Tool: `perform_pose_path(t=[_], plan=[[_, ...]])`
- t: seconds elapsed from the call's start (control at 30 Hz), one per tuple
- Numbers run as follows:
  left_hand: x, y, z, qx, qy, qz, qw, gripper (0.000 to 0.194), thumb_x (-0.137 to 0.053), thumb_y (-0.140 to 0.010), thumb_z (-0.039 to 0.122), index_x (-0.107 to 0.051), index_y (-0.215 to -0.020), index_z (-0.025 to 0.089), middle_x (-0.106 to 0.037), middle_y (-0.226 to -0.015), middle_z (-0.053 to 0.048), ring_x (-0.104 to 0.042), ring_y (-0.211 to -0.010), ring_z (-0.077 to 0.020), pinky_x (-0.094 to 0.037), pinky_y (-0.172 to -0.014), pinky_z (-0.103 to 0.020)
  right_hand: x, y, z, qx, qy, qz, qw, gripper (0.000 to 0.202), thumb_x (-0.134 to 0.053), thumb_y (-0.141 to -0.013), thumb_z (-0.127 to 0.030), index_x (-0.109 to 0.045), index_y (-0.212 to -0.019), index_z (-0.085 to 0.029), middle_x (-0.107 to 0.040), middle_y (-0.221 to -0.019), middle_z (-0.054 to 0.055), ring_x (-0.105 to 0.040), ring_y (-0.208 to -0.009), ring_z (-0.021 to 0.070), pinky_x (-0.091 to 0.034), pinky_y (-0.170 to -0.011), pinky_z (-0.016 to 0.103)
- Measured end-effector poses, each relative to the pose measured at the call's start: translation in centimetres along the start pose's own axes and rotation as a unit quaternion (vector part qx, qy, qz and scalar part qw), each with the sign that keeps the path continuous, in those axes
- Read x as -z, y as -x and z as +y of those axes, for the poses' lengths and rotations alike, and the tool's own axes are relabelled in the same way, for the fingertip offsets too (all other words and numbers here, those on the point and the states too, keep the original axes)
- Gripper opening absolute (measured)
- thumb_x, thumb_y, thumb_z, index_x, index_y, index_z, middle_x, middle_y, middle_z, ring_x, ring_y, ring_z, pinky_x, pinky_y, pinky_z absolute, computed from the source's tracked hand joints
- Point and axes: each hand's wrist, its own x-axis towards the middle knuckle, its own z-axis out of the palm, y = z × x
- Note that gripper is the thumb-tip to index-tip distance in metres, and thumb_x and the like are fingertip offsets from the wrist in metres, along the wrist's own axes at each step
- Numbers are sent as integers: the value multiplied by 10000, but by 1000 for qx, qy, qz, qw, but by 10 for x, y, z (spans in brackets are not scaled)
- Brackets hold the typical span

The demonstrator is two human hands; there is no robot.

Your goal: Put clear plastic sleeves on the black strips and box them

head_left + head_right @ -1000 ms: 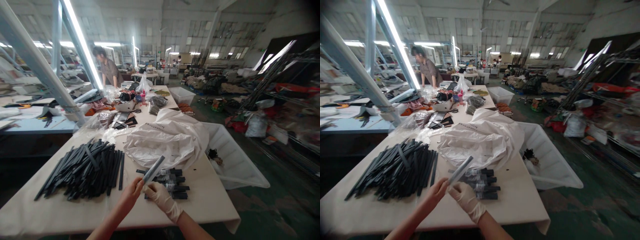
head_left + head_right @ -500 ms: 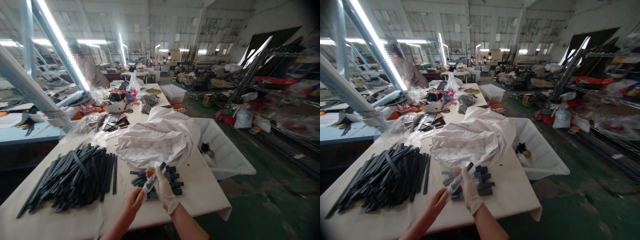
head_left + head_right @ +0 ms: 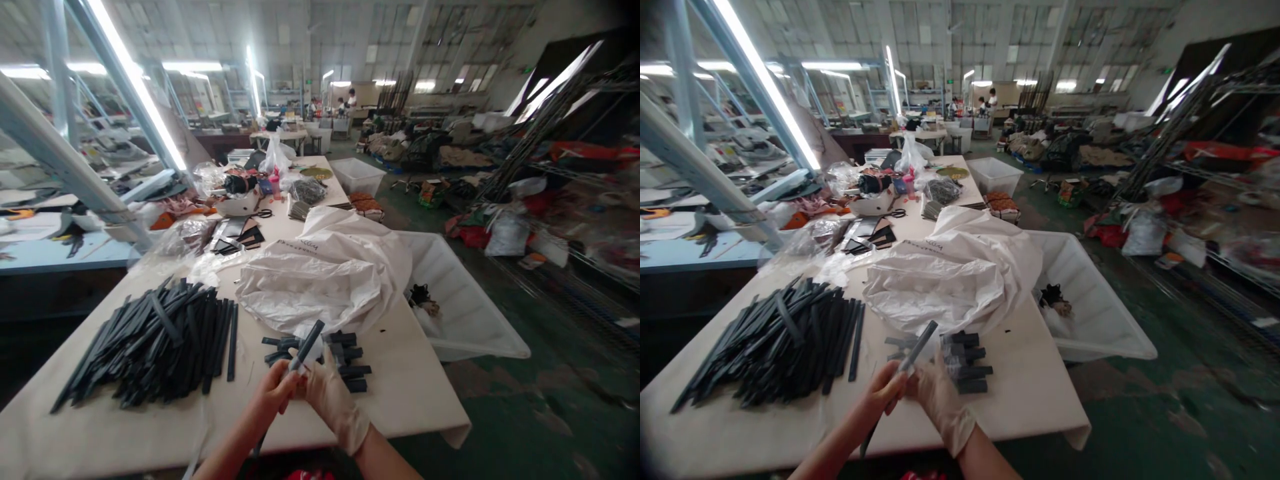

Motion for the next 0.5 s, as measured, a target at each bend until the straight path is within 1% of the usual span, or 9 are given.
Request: perform_pose_path(t=[0.07,0.17,0.2,0.23,0.3,0.33,0.37,0.43,0.5], plan=[[-1,2,-2,-4,-52,-12,999,348,-474,-759,511,-488,-781,164,-445,-544,70,-364,-398,-51,-298,-388,-170,11,-5,-3,-4,103,17,994,200,-572,-761,-351,-673,-779,-178,-675,-673,13,-609,-631,141,-481,-547,257],[-6,12,-3,-29,-164,-35,985,237,-472,-795,400,-513,-735,175,-478,-566,44,-461,-519,-91,-373,-507,-192,34,-17,-4,-9,250,50,967,331,-433,-801,-313,-626,-644,-95,-669,-630,19,-582,-568,95,-465,-465,211],[-8,14,-2,-53,-204,-44,977,220,-461,-810,375,-529,-735,179,-514,-606,26,-490,-575,-105,-386,-551,-200,44,-22,-5,-13,275,67,959,359,-394,-815,-290,-591,-562,-130,-667,-605,21,-573,-547,89,-460,-448,207],[-10,15,0,-81,-242,-53,966,212,-447,-825,356,-547,-749,186,-549,-662,7,-513,-632,-118,-394,-591,-205,56,-28,-7,-21,262,90,961,370,-385,-826,-263,-578,-536,-140,-664,-577,20,-570,-531,90,-461,-444,209],[-12,8,4,-122,-320,-72,937,205,-422,-849,326,-577,-799,202,-592,-770,-19,-542,-720,-140,-400,-643,-216,85,-39,-16,-39,116,167,978,315,-452,-828,-213,-608,-561,-150,-659,-542,3,-582,-517,99,-474,-466,218],[-13,-2,5,-128,-364,-77,919,198,-417,-856,308,-585,-829,207,-601,-801,-27,-554,-740,-150,-402,-651,-222,101,-43,-22,-45,1,210,977,260,-507,-813,-200,-625,-584,-170,-661,-548,-7,-591,-519,102,-482,-483,221],[-15,-15,5,-126,-413,-77,899,188,-422,-856,290,-590,-850,206,-605,-816,-35,-563,-744,-160,-405,-647,-230,116,-46,-29,-46,-116,243,962,186,-557,-793,-206,-646,-631,-187,-668,-579,-15,-594,-523,98,-487,-496,217],[-23,-47,1,-127,-515,-76,844,176,-444,-848,266,-602,-857,189,-604,-844,-58,-576,-757,-184,-413,-647,-255,142,-48,-43,-28,-263,261,928,61,-619,-757,-235,-673,-769,-210,-674,-661,-28,-584,-540,76,-485,-507,192],[-36,-79,-6,-148,-580,-92,796,177,-467,-842,263,-619,-842,172,-598,-877,-84,-576,-811,-211,-423,-684,-288,157,-45,-53,-2,-301,244,922,153,-660,-726,-247,-663,-876,-213,-649,-666,-41,-557,-548,63,-471,-501,171]])
